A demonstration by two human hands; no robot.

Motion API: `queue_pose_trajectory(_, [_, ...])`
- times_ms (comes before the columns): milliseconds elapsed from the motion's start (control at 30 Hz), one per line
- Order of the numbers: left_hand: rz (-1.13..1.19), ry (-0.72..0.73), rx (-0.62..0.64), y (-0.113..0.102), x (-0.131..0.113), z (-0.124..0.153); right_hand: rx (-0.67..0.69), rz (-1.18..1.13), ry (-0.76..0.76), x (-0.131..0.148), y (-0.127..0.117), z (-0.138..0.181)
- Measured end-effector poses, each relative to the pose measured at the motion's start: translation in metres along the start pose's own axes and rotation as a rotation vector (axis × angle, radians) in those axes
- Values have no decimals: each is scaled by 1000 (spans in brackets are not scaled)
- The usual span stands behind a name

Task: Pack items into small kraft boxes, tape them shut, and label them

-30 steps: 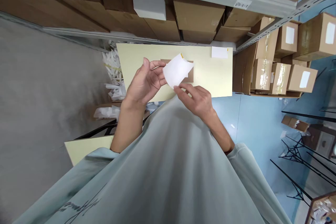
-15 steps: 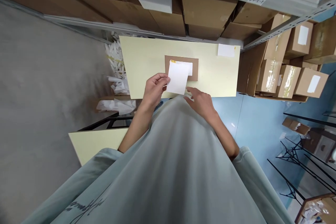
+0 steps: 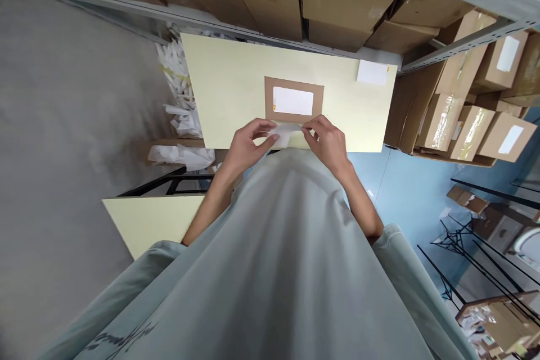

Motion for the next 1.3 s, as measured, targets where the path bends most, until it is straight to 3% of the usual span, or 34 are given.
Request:
queue_pose_trajectory(100, [69,-19,-178,-8,23,-11,-30,-64,-5,3,-3,1])
queue_pose_trajectory(200, [169,-75,-259,-10,46,-22,-86,-156,14,2,-6,2])
queue_pose_trajectory(333, [267,-174,-249,-6,59,-35,-140,-273,66,-8,-6,2])
queue_pose_trajectory(467, [283,-180,-236,-6,59,-47,-149,-352,162,-34,3,-6])
queue_pose_trajectory(633, [169,-102,-251,-11,62,-77,-134,-420,308,-82,27,-31])
queue_pose_trajectory(867, [-48,-53,-235,-14,83,-127,-152,-390,314,-125,53,-69])
queue_pose_trajectory(1067, [-35,-99,-212,-7,101,-145,-157,-376,342,-147,69,-75])
queue_pose_trajectory(1300, [-5,-99,-220,-2,103,-151,-175,-361,353,-150,74,-74])
Point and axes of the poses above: each hand's wrist, its own z-axis away from the middle knuckle, its own y-axis out of the palm, x = y × z, the point moved 6 cm from there along -z, towards the middle knuckle, and after that the axes turned 5 degrees about -y, right-handed, at the moved point
